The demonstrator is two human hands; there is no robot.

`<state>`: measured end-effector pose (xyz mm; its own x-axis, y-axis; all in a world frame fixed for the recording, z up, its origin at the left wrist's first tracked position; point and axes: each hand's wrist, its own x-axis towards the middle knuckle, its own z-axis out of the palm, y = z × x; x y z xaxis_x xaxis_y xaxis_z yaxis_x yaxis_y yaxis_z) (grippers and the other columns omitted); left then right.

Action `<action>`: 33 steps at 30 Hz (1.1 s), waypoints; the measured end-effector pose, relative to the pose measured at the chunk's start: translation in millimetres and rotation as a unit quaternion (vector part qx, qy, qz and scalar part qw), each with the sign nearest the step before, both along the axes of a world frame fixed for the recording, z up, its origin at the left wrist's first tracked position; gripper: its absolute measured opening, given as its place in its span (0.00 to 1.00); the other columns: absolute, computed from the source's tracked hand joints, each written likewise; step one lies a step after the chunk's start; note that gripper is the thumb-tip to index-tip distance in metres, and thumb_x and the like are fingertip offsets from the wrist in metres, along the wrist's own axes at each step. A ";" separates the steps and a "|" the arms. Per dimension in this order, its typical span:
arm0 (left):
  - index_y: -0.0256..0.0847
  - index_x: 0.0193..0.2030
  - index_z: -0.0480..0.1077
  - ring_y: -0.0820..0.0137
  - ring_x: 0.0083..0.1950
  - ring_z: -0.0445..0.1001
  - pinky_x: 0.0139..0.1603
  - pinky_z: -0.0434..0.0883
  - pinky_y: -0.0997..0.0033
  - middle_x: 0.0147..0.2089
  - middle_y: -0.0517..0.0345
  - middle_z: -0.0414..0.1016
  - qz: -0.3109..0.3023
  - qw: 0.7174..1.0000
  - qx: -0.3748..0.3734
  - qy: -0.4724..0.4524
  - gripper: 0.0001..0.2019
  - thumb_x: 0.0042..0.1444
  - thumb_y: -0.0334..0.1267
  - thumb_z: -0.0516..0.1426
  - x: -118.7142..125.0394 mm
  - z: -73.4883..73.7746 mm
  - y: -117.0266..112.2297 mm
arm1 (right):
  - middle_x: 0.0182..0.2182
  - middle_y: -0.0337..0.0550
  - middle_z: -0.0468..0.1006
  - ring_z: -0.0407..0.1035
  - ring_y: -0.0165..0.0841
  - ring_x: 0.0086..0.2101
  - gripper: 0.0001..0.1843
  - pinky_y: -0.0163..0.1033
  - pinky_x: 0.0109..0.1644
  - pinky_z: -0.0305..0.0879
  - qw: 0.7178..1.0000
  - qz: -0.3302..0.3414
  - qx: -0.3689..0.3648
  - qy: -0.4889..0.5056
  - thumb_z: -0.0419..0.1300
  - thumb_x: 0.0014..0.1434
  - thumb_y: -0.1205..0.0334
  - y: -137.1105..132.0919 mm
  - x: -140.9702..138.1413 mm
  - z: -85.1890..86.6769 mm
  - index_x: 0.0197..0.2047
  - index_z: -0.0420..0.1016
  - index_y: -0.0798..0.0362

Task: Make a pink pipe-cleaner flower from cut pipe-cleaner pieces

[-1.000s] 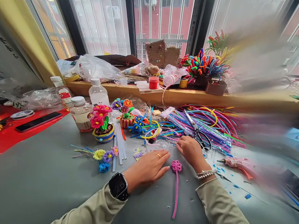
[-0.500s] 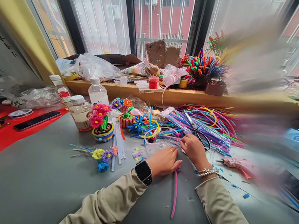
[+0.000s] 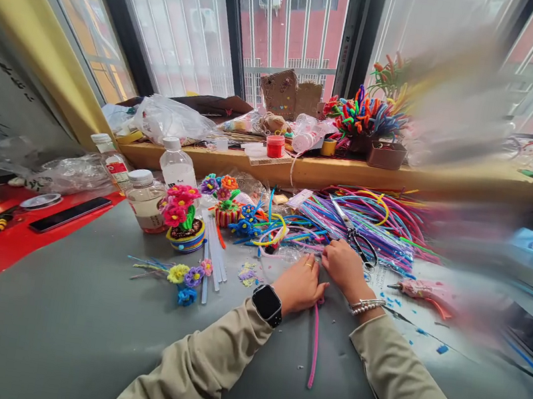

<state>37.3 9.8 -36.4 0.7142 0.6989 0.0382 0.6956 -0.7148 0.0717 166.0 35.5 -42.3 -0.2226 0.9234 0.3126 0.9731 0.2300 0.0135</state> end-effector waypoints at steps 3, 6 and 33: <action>0.22 0.50 0.57 0.57 0.59 0.55 0.56 0.55 0.60 0.55 0.32 0.58 -0.003 1.000 0.003 0.007 0.23 0.57 0.42 0.40 -9.5 4.4 -9.6 | 0.31 0.49 0.74 0.65 0.38 0.37 0.11 0.36 0.35 0.59 1.000 -0.014 0.004 0.001 0.50 0.54 0.69 0.2 1.6 -0.7 0.30 0.74 0.58; 0.27 0.48 0.58 0.58 0.57 0.59 0.54 0.59 0.59 0.53 0.35 0.62 0.001 1.000 0.008 -0.010 0.21 0.57 0.43 0.39 -21.7 7.8 -19.5 | 0.30 0.48 0.74 0.65 0.38 0.37 0.11 0.36 0.34 0.59 1.000 -0.017 0.003 0.003 0.50 0.54 0.68 0.0 2.0 -0.8 0.29 0.74 0.57; 0.30 0.55 0.56 0.62 0.61 0.51 0.58 0.56 0.60 0.59 0.42 0.54 0.089 0.995 0.049 -0.021 0.25 0.57 0.46 0.41 -110.9 11.3 -55.0 | 0.34 0.48 0.73 0.64 0.37 0.38 0.11 0.35 0.33 0.58 0.999 -0.030 -0.026 0.015 0.49 0.57 0.67 -7.6 -2.9 2.0 0.32 0.72 0.57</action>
